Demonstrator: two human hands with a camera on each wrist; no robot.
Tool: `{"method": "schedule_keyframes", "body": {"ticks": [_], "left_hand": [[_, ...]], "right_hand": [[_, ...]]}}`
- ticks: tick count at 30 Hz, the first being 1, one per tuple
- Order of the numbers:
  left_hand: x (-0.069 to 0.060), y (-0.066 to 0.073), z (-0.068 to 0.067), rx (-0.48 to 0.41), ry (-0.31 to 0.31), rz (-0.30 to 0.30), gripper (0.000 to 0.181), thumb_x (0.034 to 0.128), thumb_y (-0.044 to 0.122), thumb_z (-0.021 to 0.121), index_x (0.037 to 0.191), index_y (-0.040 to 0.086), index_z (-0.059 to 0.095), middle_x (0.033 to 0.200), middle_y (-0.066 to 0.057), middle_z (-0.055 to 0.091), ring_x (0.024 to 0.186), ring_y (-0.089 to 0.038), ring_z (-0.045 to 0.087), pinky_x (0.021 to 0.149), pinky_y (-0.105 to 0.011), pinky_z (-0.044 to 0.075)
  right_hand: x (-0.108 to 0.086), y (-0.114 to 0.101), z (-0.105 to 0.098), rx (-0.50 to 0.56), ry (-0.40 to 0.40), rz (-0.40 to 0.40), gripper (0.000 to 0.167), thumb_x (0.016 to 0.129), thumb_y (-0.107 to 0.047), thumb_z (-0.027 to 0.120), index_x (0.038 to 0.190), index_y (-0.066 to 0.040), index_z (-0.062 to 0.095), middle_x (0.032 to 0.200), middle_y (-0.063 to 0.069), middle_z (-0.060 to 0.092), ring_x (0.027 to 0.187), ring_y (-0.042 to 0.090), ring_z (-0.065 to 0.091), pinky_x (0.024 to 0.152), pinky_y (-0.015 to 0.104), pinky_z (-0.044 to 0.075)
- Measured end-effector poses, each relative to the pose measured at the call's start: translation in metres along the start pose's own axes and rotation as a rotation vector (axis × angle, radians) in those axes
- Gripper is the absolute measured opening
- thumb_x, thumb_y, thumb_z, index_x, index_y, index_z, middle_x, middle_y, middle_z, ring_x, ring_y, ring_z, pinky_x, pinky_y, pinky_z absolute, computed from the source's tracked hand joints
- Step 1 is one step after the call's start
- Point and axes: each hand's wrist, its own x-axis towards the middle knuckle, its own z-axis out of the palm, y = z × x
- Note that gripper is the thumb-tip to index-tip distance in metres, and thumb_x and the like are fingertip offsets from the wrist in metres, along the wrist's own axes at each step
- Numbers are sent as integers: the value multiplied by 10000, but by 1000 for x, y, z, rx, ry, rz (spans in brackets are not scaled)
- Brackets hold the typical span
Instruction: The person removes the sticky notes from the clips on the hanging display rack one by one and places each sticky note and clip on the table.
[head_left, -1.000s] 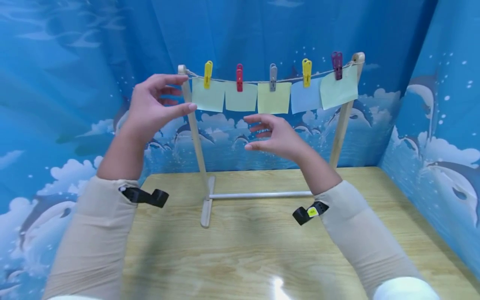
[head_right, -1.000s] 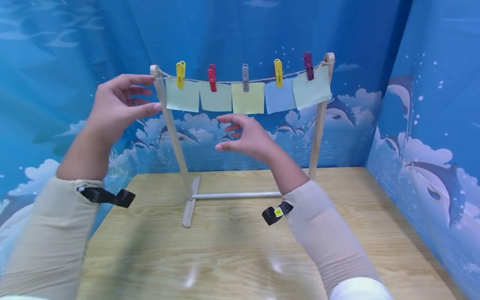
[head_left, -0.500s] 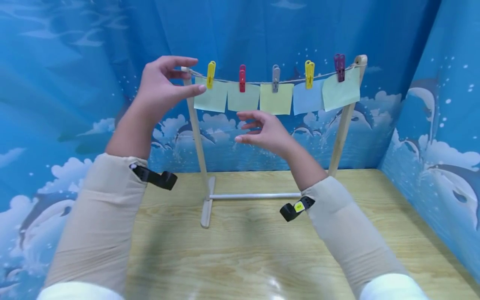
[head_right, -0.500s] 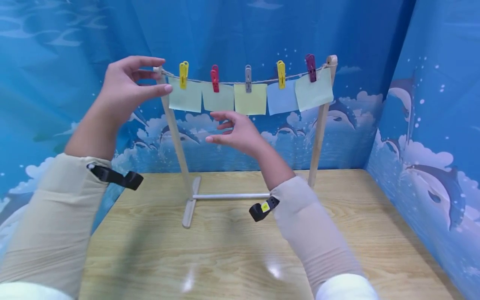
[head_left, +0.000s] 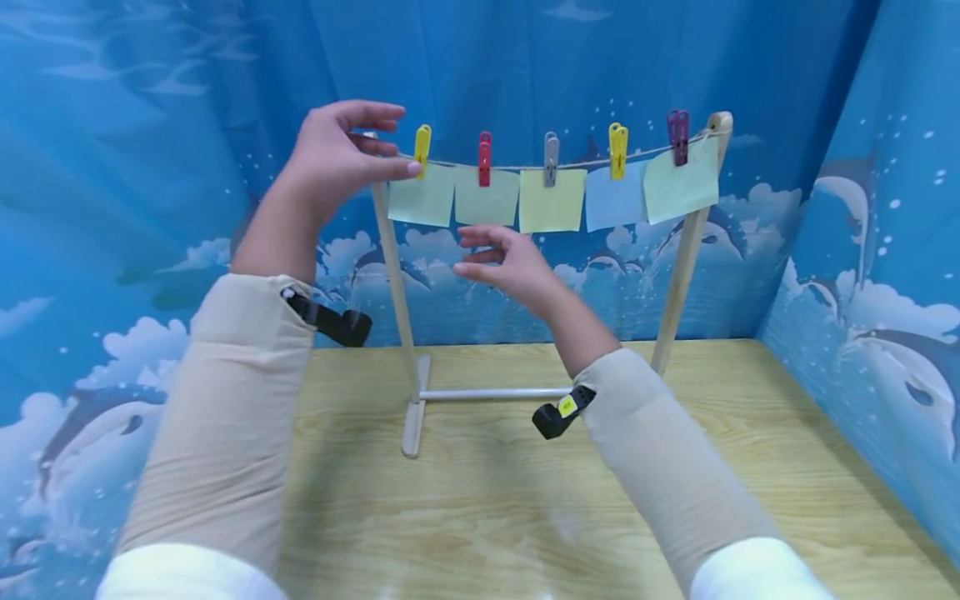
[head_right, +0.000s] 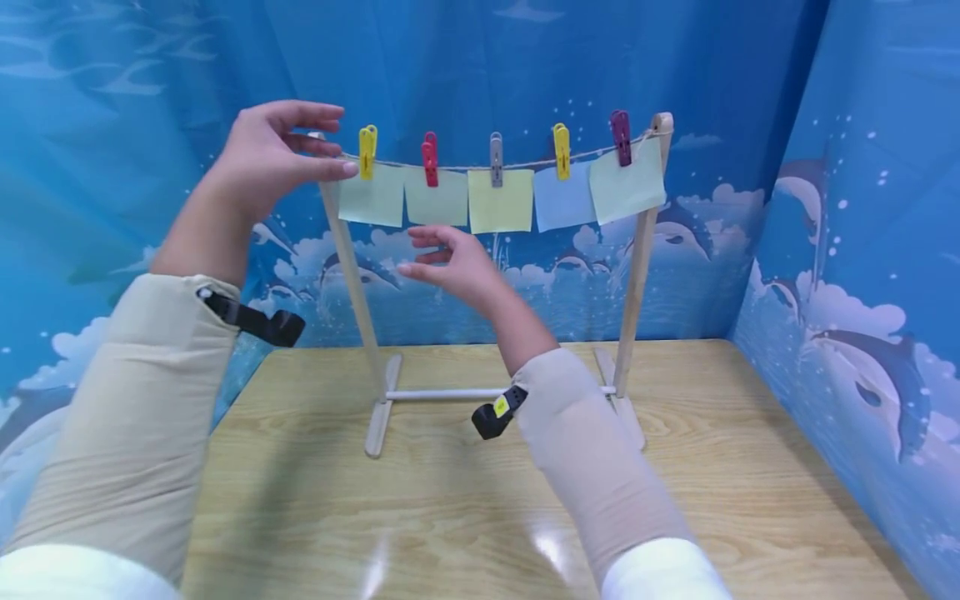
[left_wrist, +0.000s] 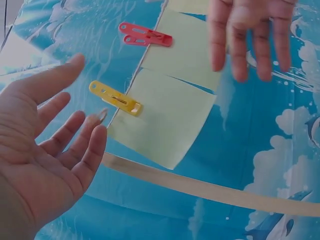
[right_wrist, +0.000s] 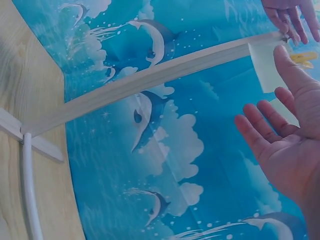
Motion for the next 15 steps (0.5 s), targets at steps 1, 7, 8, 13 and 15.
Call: {"method": "schedule_keyframes", "body": {"ticks": [1,7,8,13,15], "left_hand": [[2,0,-1,9,-6,-11,657,776,315,820,1377,290,555,1360,-6,544,1208,-166,540,1022,-335,461],[12,6,-3,127,-43,-44,647,778,309,812,1375,295,563,1366,10,538,1152,-169,572,998,-330,481],[14,8,-3,162,-46,-44,634,786,311,805,1373,291,566,1359,7,538,1143,-170,568,993,-330,485],[22,21,-7,290,-44,-44,593,794,315,797,1350,295,591,1319,-17,541,1144,-162,493,985,-305,487],[25,25,-9,301,-56,-41,589,797,292,798,1349,293,592,1344,0,534,1174,-158,484,1001,-293,472]], "right_hand": [[2,2,1,10,1,11,532,885,-296,727,1377,-229,535,1303,-33,574,1154,122,567,953,321,507],[10,3,12,21,31,32,563,907,-301,705,1419,-195,495,1342,-13,560,1171,140,568,966,318,498],[11,4,14,22,47,26,564,905,-308,707,1417,-194,499,1330,-15,569,1165,138,572,962,314,500],[20,11,21,98,165,7,527,887,-315,718,1375,-217,546,1227,-44,622,1092,118,604,925,294,522],[23,10,22,144,201,9,495,896,-281,709,1363,-210,560,1207,-35,631,1071,122,614,922,294,525]]}}
